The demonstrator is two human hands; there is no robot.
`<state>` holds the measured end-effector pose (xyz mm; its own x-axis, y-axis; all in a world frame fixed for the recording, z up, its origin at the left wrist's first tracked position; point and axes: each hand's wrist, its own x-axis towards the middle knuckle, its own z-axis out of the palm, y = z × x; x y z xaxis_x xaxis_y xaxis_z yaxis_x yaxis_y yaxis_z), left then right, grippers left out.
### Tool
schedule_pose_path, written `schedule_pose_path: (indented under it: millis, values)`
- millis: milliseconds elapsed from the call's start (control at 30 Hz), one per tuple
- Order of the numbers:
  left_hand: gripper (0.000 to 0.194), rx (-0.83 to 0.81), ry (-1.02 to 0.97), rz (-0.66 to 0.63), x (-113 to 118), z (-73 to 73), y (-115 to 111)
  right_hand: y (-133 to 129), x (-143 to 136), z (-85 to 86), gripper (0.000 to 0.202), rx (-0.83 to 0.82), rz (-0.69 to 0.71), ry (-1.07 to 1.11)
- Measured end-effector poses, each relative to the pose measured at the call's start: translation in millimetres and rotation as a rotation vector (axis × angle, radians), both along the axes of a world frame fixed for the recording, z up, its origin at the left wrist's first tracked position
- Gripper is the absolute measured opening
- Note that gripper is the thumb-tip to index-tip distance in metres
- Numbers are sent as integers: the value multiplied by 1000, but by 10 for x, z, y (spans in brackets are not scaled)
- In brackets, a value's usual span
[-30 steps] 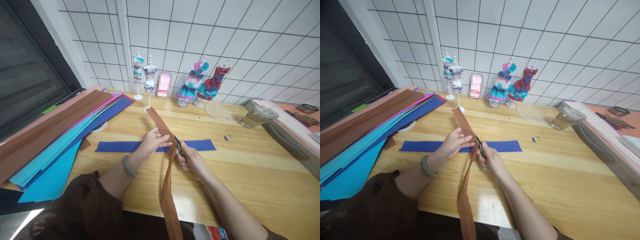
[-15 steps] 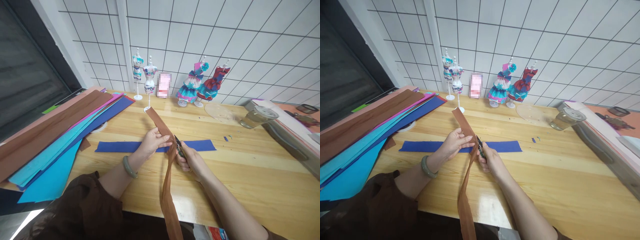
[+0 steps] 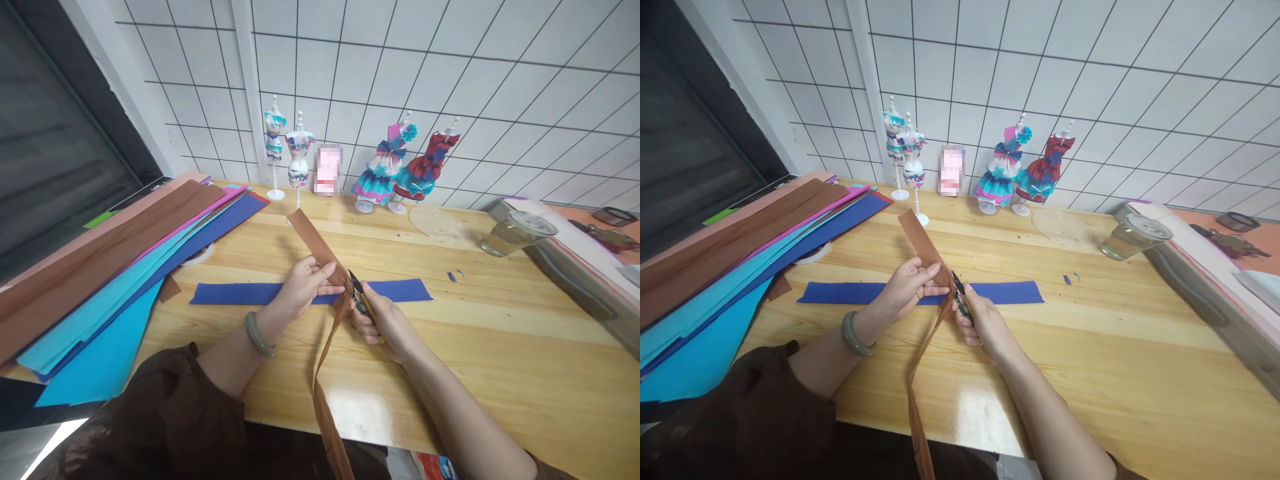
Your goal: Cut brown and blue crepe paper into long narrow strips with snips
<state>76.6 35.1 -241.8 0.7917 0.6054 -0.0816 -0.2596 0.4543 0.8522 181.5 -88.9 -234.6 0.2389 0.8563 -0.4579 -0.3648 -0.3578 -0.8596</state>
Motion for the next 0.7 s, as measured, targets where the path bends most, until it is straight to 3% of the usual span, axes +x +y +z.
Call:
schedule_pose_path:
  millis: [233,400,700]
  values:
    - [35,144,78,46,-1,-21,45,-4,3,-7,44,-4,23,42]
    - [28,280,92,77,-7,-6,67,-2,15,-14,45,-31,19,83]
    - [27,162,66,-39,-7,-62,53,-1,16,-25,44,-8,6,121]
